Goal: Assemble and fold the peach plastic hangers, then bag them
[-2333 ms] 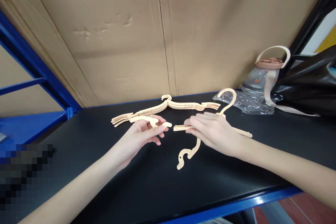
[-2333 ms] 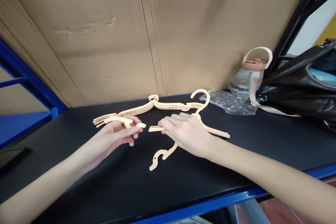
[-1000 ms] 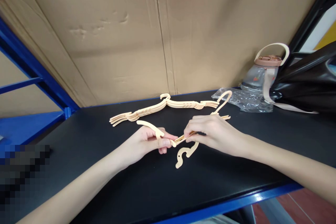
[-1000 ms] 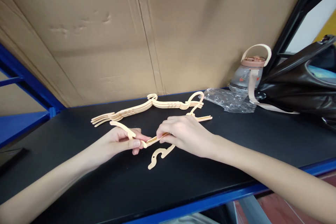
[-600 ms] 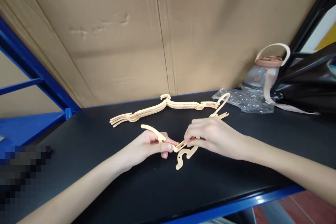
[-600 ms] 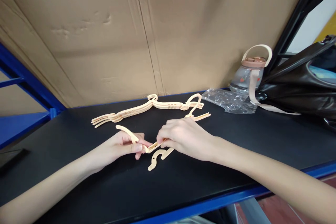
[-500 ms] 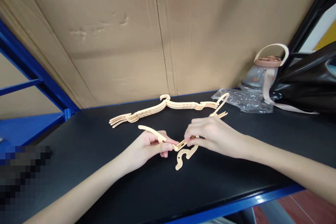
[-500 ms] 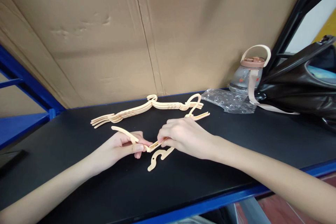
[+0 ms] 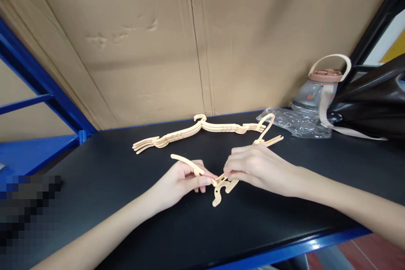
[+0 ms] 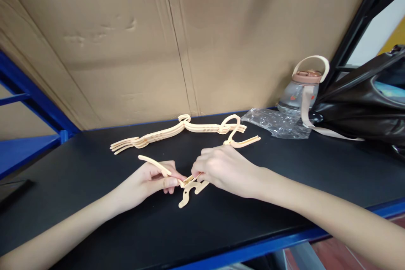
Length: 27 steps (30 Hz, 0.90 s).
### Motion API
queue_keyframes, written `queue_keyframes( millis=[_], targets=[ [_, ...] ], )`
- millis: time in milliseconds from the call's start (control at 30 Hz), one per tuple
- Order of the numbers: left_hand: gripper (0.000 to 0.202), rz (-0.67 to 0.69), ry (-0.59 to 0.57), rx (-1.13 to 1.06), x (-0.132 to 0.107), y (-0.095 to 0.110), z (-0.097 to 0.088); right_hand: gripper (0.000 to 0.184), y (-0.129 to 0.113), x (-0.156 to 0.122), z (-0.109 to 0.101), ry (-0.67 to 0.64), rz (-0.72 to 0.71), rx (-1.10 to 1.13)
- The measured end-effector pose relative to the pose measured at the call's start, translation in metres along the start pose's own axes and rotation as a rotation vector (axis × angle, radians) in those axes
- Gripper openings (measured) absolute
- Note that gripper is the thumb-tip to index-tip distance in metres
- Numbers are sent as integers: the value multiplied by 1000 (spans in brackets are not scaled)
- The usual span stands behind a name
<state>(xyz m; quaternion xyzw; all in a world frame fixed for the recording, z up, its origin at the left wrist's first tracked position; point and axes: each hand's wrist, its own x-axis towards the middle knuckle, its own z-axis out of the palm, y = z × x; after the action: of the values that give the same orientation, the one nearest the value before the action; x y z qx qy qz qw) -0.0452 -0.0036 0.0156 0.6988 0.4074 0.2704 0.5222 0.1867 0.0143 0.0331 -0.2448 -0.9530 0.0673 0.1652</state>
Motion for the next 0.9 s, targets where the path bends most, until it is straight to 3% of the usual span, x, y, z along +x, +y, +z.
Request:
queue_keyframes(
  millis=[100,267,633,900],
  targets=[
    [17,-12,-45,-4,1,-1,-1,19,-2,0,-1,-10,-29,-59],
    [20,-22,-9,28,1,-3,2,23,-7,-2,0,-25,-56,-143],
    [22,-15,127,8,3,-4,6,21,-14,1,-1,-30,126,-130],
    [24,-4,321,3,4,3,7,12,-1,3,8,167,291,57]
  ],
)
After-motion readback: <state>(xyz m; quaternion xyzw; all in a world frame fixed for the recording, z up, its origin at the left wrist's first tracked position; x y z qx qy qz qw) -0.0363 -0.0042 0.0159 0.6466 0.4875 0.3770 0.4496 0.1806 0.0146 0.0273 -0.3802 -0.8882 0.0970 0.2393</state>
